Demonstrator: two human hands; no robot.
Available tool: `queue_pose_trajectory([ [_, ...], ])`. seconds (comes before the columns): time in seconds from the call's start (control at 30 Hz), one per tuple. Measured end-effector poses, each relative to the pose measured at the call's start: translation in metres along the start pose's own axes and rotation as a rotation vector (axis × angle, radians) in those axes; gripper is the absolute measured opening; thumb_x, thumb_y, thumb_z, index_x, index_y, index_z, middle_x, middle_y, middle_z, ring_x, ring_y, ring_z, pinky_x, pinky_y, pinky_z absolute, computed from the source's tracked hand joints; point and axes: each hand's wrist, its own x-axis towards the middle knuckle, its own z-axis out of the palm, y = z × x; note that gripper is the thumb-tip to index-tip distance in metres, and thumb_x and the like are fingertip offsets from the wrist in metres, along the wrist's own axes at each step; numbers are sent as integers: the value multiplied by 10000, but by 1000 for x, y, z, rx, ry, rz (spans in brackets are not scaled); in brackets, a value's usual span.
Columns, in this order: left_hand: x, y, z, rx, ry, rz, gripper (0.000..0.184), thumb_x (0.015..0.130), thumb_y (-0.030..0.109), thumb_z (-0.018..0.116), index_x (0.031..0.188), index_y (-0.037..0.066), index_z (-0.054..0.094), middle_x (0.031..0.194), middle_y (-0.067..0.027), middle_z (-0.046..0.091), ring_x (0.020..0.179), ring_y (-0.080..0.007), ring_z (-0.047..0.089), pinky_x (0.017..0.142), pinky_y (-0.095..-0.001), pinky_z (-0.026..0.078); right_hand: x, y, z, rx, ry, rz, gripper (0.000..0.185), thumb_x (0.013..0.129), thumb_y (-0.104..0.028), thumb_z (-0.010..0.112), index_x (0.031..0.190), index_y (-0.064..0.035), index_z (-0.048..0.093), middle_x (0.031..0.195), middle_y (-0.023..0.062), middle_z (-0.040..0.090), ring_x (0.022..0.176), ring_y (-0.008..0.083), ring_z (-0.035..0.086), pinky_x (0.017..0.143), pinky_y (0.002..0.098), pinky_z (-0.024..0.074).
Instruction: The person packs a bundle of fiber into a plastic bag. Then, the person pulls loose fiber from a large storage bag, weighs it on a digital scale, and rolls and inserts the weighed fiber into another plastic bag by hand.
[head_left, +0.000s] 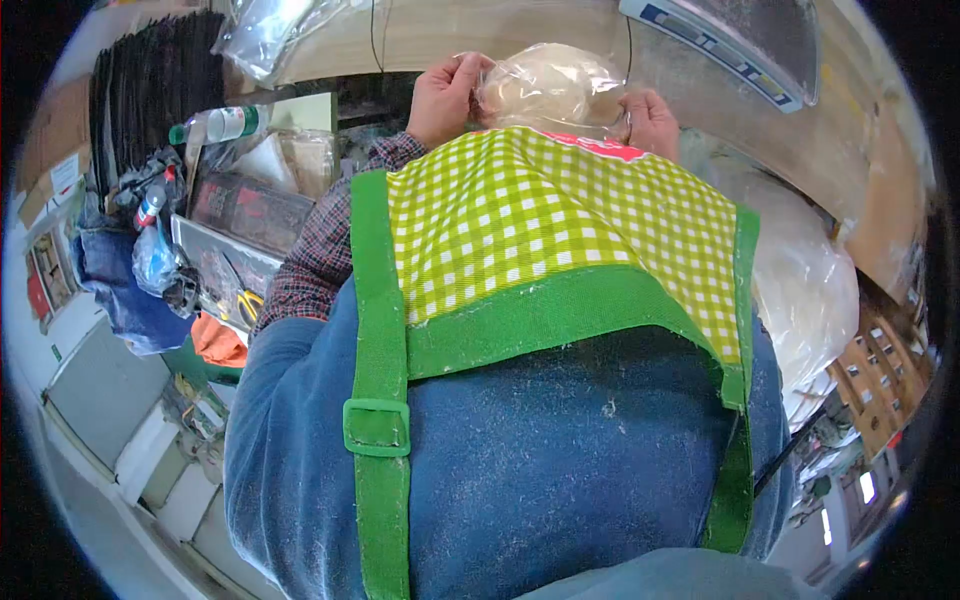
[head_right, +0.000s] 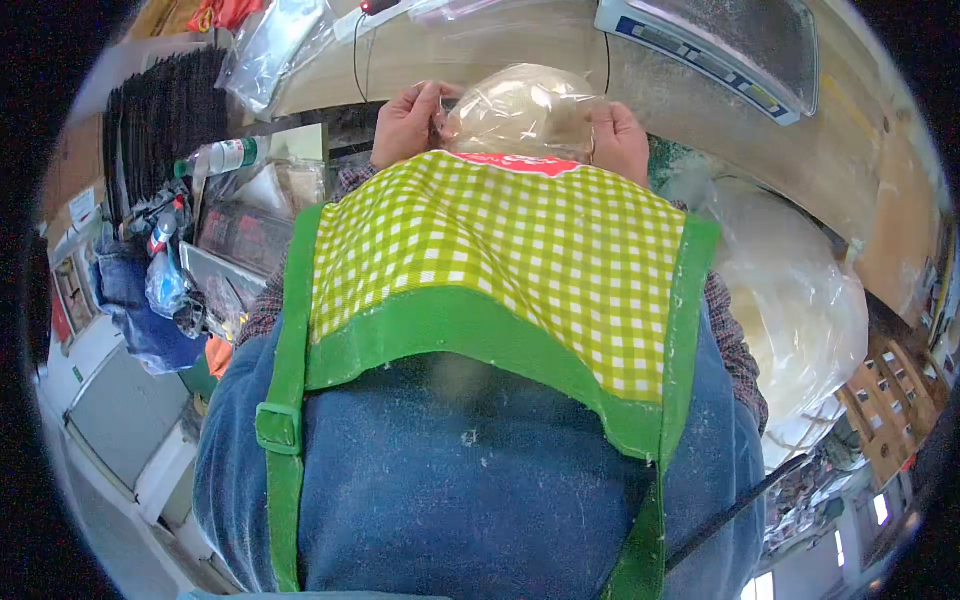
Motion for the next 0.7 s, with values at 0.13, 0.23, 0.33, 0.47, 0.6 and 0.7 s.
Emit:
queue_pose_trajectory([
  [0.13,10,1,0,-45,-116,26,243,901,236,481,900,21,592,579,18,502,450,-55,484,397,-210,418,-5,8,-5,-140,15,-24,269,896,-295,487,790,-57,554,509,13,488,394,57,431,367,233,340],
  [0.23,15,6,-2,16,-116,-82,238,896,228,498,930,8,580,565,12,492,461,-55,464,434,-195,393,-17,5,-7,-200,71,44,255,889,-240,488,761,-35,567,568,-2,508,465,57,466,440,214,383],
  [0.33,20,9,-1,84,-143,-136,231,888,229,514,923,10,581,561,17,488,465,-60,468,430,-199,390,-16,30,-24,-183,26,121,333,882,-334,488,771,-31,570,589,13,521,510,75,483,469,224,387],
  [0.47,25,1,-1,181,-135,-223,222,877,228,533,910,15,585,580,22,502,481,-65,477,430,-201,388,-15,39,-33,-391,-40,152,367,880,-368,476,832,-21,586,597,35,546,542,107,514,515,258,418],
  [0.6,38,-17,-23,320,-203,-423,238,852,251,568,913,21,585,659,9,531,503,-68,500,459,-214,438,-4,64,-49,-868,-266,-391,424,878,-399,452,926,2,583,654,77,584,591,142,547,559,282,442],
  [0.7,43,-27,-30,249,-320,-544,264,847,267,572,956,26,573,762,-14,555,595,-84,532,535,-240,477,-12,50,-42,-760,-315,-250,433,845,-383,500,1075,-16,499,753,101,591,650,160,557,608,290,451],
])
